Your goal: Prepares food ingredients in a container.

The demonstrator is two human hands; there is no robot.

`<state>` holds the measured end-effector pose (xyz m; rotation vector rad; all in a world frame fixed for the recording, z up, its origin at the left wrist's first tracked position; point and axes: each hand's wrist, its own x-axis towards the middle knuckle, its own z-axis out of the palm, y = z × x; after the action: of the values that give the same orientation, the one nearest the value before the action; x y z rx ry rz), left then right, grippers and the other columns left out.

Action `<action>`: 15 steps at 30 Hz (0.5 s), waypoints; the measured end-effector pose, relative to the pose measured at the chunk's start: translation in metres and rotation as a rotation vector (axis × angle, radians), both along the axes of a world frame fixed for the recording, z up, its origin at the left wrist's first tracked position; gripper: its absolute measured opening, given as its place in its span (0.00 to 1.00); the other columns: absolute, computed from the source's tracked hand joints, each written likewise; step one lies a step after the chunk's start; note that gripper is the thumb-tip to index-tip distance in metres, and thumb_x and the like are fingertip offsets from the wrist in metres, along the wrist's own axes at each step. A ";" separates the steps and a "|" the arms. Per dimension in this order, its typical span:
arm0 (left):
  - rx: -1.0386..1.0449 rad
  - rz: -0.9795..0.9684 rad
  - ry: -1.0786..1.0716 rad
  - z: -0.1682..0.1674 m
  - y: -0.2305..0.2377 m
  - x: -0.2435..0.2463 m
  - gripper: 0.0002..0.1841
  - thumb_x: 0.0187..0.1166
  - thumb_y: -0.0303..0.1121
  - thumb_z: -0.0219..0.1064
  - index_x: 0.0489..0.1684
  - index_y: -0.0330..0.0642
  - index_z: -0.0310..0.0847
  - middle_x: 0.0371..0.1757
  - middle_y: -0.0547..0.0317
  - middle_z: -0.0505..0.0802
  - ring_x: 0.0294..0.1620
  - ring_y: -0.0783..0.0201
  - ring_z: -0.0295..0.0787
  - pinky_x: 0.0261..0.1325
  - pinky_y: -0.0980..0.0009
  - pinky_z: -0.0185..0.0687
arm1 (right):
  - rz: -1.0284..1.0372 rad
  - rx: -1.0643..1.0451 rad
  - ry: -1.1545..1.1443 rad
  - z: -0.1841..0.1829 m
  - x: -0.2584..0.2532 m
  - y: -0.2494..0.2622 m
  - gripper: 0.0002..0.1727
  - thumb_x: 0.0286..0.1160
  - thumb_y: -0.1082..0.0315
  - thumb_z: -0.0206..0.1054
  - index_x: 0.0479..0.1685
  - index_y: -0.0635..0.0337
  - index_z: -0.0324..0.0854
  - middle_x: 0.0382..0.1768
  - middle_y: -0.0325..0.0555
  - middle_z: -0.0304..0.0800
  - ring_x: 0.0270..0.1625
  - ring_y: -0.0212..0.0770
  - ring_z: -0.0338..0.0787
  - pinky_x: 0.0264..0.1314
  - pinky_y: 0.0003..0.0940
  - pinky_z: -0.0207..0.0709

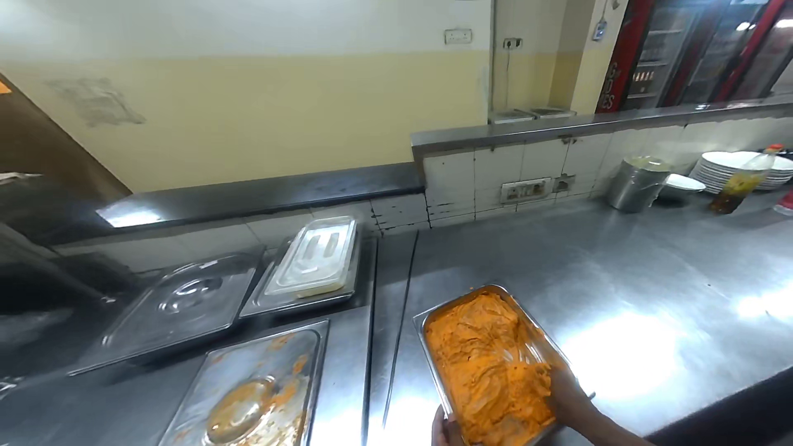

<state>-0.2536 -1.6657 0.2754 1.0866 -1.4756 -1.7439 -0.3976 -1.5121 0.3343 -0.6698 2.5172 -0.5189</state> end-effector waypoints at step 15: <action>-0.101 0.021 -0.201 -0.007 -0.020 -0.034 0.14 0.88 0.31 0.62 0.52 0.23 0.78 0.32 0.46 0.85 0.33 0.60 0.80 0.44 0.60 0.79 | 0.435 0.292 0.031 -0.012 -0.016 -0.012 0.38 0.84 0.50 0.60 0.80 0.77 0.66 0.79 0.75 0.70 0.81 0.71 0.71 0.77 0.69 0.64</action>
<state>-0.2878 -1.6859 0.2688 1.2483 -1.6476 -1.5649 -0.4131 -1.5244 0.3223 -1.0713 2.3073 0.0138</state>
